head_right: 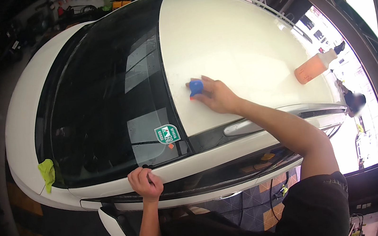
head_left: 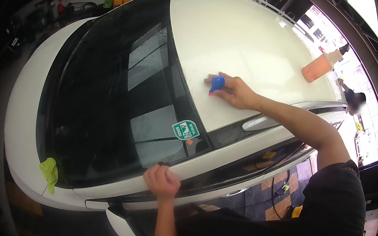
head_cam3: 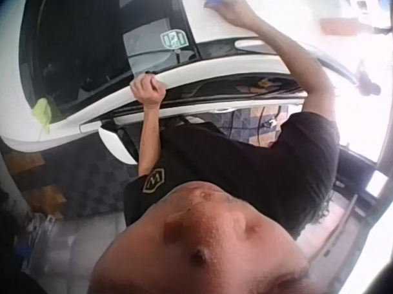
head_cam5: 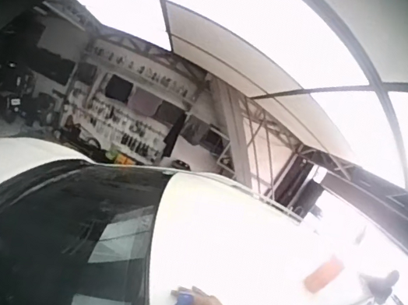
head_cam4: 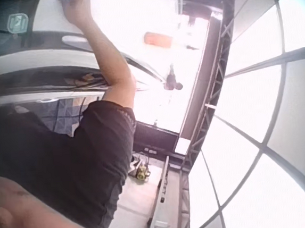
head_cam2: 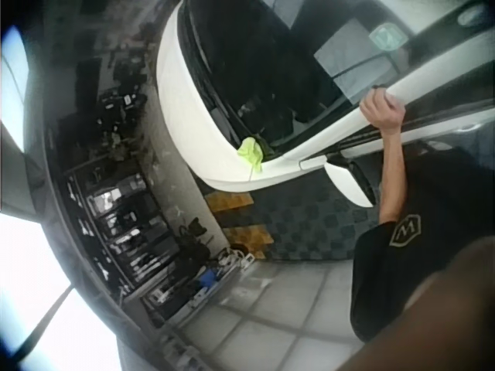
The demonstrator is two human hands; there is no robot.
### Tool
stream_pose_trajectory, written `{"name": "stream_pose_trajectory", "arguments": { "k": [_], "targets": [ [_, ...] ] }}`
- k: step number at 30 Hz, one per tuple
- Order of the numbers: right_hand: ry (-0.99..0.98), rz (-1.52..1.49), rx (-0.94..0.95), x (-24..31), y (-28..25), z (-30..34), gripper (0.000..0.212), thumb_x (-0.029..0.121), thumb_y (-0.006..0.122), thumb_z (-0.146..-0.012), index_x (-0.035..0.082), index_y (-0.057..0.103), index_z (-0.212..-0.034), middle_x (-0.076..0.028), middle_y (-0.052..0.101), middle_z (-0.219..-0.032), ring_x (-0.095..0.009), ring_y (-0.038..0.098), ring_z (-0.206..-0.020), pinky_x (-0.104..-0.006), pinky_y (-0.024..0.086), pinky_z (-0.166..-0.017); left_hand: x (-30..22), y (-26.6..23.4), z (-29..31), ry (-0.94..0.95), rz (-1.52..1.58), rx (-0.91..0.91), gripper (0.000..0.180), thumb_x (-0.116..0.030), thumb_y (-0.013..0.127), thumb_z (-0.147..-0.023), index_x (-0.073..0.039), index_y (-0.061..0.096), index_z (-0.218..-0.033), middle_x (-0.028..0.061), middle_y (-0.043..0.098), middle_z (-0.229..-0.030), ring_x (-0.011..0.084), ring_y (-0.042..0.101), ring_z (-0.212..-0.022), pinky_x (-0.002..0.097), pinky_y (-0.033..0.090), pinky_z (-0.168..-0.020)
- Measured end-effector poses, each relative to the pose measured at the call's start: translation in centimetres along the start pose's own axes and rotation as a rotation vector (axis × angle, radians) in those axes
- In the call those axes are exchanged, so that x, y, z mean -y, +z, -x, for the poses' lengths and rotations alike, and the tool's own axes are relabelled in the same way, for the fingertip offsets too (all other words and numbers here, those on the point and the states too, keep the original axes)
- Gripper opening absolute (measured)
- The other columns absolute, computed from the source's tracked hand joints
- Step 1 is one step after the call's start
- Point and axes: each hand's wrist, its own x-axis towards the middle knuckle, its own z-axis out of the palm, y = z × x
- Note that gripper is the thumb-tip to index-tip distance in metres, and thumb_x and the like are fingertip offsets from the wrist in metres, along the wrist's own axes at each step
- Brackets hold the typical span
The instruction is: The person applies a protective film to the roof of a white car. They spray a liquid solution onto the surface and use a squeegee to smooth the film, removing bubbles and ensuring adhesion. The person works methodically across the roof, adjusting the film edges and reapplying solution as needed.
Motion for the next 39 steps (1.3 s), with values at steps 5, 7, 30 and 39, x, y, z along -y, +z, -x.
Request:
{"name": "stream_pose_trajectory", "arguments": {
  "k": [5,7,30,39],
  "targets": [
    [0.594,0.033,-0.305,-5.5,-6.3,-4.9,0.028,0.027,0.07,-0.102,0.001,0.075,-0.112,-0.017,0.075,-0.091,-0.025,0.07,-0.083,-0.0402,0.055,-0.077,-0.3,0.4,0.1,0.013,0.03,0.007,0.013,-0.009,0.061,-0.084,-0.003,0.065,-0.095,0.0153,0.061,-0.097,0.0366,0.058,-0.089,0.0476,0.048,-0.079],
    [0.57,0.086,-0.229,-4.4,-4.3,-4.6,0.031,0.028,0.071,-0.1,0.003,0.073,-0.119,-0.017,0.077,-0.101,-0.03,0.072,-0.092,-0.0418,0.055,-0.091,-0.3,0.5,0.2,0.021,0.035,0.003,0.013,-0.009,0.061,-0.084,-0.003,0.065,-0.095,0.0152,0.061,-0.097,0.0367,0.058,-0.089,0.0475,0.048,-0.079],
    [0.205,-0.092,-0.073,-4.5,0.8,-6.7,0.034,0.022,0.073,-0.101,0.004,0.075,-0.129,-0.019,0.079,-0.112,-0.026,0.074,-0.106,-0.0375,0.055,-0.099,0.1,0.2,0.3,-0.005,0.048,-0.017,0.024,-0.007,0.066,-0.075,-0.008,0.069,-0.098,0.0104,0.064,-0.101,0.0355,0.063,-0.09,0.0457,0.051,-0.079],
    [0.512,0.165,-0.393,-8.9,-4.3,-10.0,0.03,0.028,0.07,-0.102,0.002,0.078,-0.115,-0.014,0.076,-0.086,-0.023,0.069,-0.072,-0.0377,0.055,-0.072,-0.2,0.5,0.0,0.013,0.036,-0.013,0.016,-0.009,0.063,-0.081,-0.003,0.066,-0.095,0.0138,0.062,-0.096,0.0358,0.059,-0.088,0.046,0.049,-0.079]
  ]
}}
